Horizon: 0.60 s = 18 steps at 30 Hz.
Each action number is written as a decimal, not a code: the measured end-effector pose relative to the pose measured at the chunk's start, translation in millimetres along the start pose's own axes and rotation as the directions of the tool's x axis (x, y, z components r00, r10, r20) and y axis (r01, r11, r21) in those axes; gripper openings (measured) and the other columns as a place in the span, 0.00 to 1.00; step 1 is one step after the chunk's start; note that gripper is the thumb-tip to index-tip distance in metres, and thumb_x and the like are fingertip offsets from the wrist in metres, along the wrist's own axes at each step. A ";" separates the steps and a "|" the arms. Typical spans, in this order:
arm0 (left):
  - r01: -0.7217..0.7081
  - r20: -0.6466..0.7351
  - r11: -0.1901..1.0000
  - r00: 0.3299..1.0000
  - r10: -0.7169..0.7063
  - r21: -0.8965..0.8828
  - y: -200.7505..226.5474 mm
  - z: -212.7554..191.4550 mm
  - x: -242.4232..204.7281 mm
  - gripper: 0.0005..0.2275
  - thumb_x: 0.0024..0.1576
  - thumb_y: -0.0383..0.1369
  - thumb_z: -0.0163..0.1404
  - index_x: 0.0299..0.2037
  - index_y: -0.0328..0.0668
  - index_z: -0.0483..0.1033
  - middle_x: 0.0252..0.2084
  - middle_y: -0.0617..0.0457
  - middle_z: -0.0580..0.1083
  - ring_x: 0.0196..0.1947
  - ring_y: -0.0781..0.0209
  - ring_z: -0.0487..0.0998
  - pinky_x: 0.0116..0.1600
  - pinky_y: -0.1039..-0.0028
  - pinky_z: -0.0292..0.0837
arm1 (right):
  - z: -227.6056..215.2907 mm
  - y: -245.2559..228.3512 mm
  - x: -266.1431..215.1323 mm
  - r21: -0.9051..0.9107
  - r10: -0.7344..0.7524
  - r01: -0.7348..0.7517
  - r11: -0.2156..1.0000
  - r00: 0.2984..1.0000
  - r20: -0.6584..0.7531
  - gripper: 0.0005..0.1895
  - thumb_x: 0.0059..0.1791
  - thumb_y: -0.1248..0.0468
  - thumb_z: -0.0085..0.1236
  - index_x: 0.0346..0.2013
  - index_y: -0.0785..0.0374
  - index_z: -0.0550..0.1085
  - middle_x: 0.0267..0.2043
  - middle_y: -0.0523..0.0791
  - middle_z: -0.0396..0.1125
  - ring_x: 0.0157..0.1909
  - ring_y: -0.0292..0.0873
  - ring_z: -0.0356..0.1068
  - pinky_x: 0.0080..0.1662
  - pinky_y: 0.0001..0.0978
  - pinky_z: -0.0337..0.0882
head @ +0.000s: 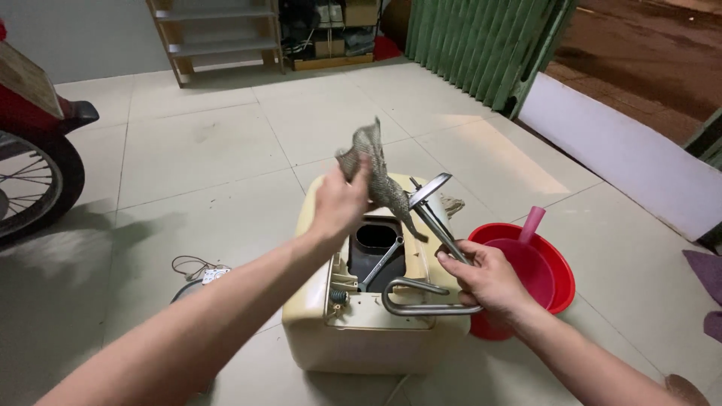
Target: Inspecting and cleaning the heating element of a water heater using a cloth.
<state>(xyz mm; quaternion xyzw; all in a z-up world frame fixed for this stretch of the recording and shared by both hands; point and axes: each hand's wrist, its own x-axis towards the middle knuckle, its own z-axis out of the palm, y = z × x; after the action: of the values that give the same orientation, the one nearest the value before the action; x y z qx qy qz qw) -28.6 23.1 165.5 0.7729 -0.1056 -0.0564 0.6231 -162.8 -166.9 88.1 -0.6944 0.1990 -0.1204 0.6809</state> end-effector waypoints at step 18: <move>-0.952 0.372 0.199 0.276 0.886 0.234 -61.9 -16.1 27.3 0.29 0.44 0.15 0.50 0.60 0.44 0.75 0.60 0.47 0.76 0.56 0.51 0.82 0.61 0.68 0.79 | 12.4 25.1 -8.8 0.190 0.070 -0.087 0.978 0.993 0.096 0.03 0.51 0.70 0.58 0.36 0.67 0.73 0.17 0.39 0.48 0.15 0.34 0.42 0.15 0.29 0.45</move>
<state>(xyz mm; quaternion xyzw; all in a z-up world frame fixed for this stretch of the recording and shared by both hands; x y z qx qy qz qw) 7.2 44.5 109.8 0.6599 -0.6027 0.2907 0.3419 -168.0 -151.7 63.6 -0.6212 0.1832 -0.0814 0.7576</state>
